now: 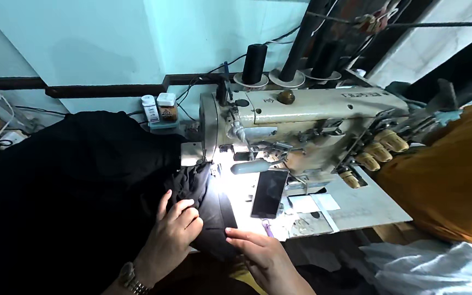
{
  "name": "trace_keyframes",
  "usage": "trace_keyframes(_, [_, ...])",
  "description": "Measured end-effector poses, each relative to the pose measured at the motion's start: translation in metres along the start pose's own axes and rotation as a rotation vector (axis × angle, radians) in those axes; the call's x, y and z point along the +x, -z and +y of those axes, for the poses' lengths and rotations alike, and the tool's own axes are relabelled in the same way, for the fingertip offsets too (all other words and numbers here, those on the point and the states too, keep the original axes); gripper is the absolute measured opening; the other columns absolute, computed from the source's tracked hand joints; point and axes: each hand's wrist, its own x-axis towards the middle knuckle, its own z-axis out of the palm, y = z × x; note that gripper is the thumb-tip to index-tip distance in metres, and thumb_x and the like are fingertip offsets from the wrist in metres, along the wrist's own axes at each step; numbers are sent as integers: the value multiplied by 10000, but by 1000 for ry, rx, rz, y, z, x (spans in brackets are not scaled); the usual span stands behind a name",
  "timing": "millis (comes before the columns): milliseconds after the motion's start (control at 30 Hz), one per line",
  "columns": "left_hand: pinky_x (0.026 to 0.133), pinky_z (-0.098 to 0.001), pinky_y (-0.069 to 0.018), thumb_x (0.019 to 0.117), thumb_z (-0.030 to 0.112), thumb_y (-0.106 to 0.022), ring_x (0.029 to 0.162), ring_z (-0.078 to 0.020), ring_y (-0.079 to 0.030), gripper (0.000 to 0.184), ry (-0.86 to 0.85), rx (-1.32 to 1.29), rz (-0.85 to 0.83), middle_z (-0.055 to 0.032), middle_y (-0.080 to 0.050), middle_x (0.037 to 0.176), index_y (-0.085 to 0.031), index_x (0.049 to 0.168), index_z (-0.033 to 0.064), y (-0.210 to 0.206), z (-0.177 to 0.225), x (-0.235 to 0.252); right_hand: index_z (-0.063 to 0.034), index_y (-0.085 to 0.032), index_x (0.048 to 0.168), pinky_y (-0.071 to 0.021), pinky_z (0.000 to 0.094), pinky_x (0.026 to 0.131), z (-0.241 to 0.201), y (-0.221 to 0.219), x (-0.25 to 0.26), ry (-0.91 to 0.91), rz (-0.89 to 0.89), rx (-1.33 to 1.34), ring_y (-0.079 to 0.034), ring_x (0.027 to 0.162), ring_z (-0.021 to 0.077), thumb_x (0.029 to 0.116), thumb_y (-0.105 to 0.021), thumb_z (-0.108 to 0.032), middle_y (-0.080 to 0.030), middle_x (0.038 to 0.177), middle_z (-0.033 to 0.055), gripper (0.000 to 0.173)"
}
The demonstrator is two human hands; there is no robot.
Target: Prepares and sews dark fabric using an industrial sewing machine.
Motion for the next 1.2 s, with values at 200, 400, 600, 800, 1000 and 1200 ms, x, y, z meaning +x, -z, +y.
trace_keyframes(200, [1143,-741,-258,937,49,-555,1287,-304,-586,188,11,56,-48,-2,-720,1086,-698,940,171,-5,-23,21,-125,-760,1053,-594,260,906,14,-3,27,-23,0,-75,-700,1129,81,993,-569,-97,-732,1259,-5,201])
trace_keyframes(400, [1142,-740,-270,826,-29,-668,1300,-320,-580,263,52,112,-110,-23,-716,1135,-730,1003,155,-5,-42,56,-145,-793,1079,-606,348,715,39,-14,57,-1,99,-222,-744,834,154,984,-590,-172,-777,937,24,226])
trace_keyframes(600, [1187,-611,-312,819,40,-663,1237,-242,-630,212,-31,-82,-135,-9,-733,1084,-709,997,146,4,-33,60,-144,-794,1066,-591,270,908,35,-16,53,-27,162,-145,-724,1065,102,1001,-591,-123,-768,1158,12,214])
trace_keyframes(800, [1145,-671,-310,898,-4,-574,1099,-242,-668,383,-49,-14,-114,3,-709,936,-746,1137,241,0,-50,60,-107,-778,1053,-565,249,947,38,-19,44,-5,222,-56,-708,1084,97,1013,-580,-113,-763,1152,31,201])
trace_keyframes(1000, [1155,-665,-316,932,-10,-549,1136,-233,-657,435,-46,-52,-180,-1,-708,982,-773,1139,299,-10,-59,67,-145,-783,1074,-607,303,774,42,-19,52,4,154,-257,-741,895,139,960,-593,-95,-777,1005,24,227])
trace_keyframes(1200, [1174,-659,-293,910,-63,-558,1154,-238,-657,481,32,-14,-247,-17,-724,1030,-776,1159,286,-20,-76,85,-147,-803,1070,-623,422,735,52,-25,83,1,182,-445,-754,865,227,929,-627,-100,-777,965,59,231])
